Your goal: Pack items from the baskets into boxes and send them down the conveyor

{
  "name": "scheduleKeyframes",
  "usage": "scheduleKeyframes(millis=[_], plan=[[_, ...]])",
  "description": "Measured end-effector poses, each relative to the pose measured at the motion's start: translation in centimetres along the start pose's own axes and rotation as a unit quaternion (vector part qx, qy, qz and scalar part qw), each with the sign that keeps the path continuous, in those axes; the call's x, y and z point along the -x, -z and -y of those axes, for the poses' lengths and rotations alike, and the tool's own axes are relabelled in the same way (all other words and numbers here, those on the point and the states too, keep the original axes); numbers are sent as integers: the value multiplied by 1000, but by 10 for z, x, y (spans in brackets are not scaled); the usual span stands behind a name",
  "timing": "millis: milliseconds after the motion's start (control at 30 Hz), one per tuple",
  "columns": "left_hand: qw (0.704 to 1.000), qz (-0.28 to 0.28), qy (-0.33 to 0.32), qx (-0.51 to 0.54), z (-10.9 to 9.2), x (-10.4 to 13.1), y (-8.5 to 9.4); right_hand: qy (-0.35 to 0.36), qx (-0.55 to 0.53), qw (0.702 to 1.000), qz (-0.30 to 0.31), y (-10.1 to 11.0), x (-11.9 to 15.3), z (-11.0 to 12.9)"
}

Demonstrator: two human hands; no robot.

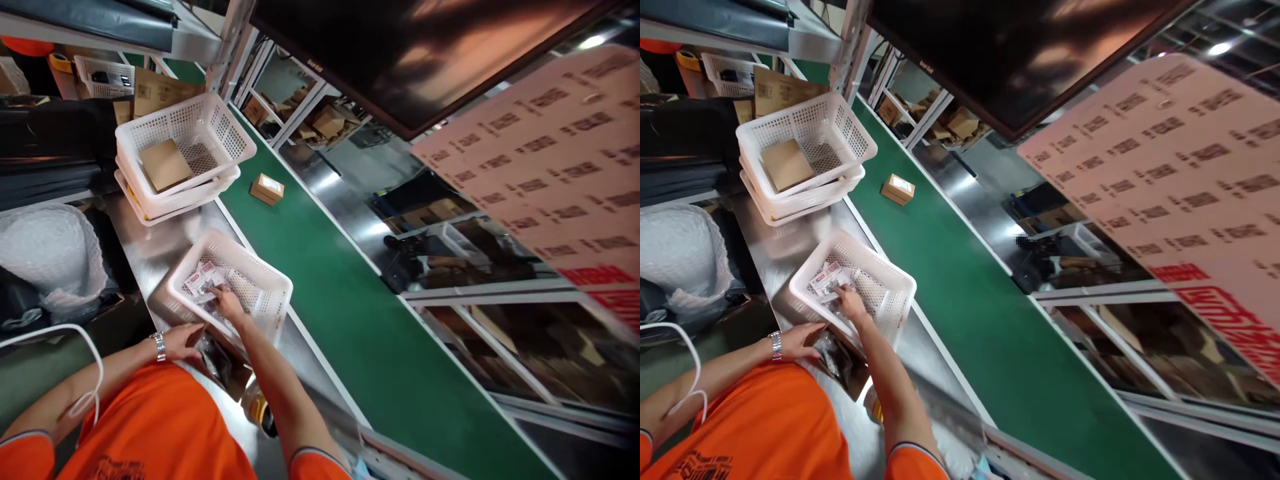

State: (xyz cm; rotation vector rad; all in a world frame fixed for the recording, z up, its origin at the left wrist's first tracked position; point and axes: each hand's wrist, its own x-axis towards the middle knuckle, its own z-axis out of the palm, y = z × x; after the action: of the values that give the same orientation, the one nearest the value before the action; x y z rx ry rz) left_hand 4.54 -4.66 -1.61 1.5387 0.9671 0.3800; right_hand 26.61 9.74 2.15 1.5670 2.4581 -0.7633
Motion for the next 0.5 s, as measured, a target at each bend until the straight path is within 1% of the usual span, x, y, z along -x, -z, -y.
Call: scheduleKeyframes(millis=[100,200,233,300,367,400,433,500], plan=[[1000,-8,3,-6,-1,1,4,-38,-63,995,-69,7,10,-10],[1000,-14,6,-4,-3,3,8,-67,-114,983,-130,22,32,-27],[1000,-16,8,-1,-3,4,10,-76,-137,976,-152,27,43,-32],[1000,-21,11,10,-3,5,12,-90,-206,952,-206,33,71,-39],[999,-32,12,28,-1,6,12,-79,-291,922,-241,34,105,-37],[999,-35,12,40,0,7,12,-60,-326,913,-239,31,123,-33],[998,-37,13,53,0,8,12,-35,-349,910,-221,28,140,-26],[996,-32,8,78,2,8,13,22,-357,920,-160,17,168,-8]])
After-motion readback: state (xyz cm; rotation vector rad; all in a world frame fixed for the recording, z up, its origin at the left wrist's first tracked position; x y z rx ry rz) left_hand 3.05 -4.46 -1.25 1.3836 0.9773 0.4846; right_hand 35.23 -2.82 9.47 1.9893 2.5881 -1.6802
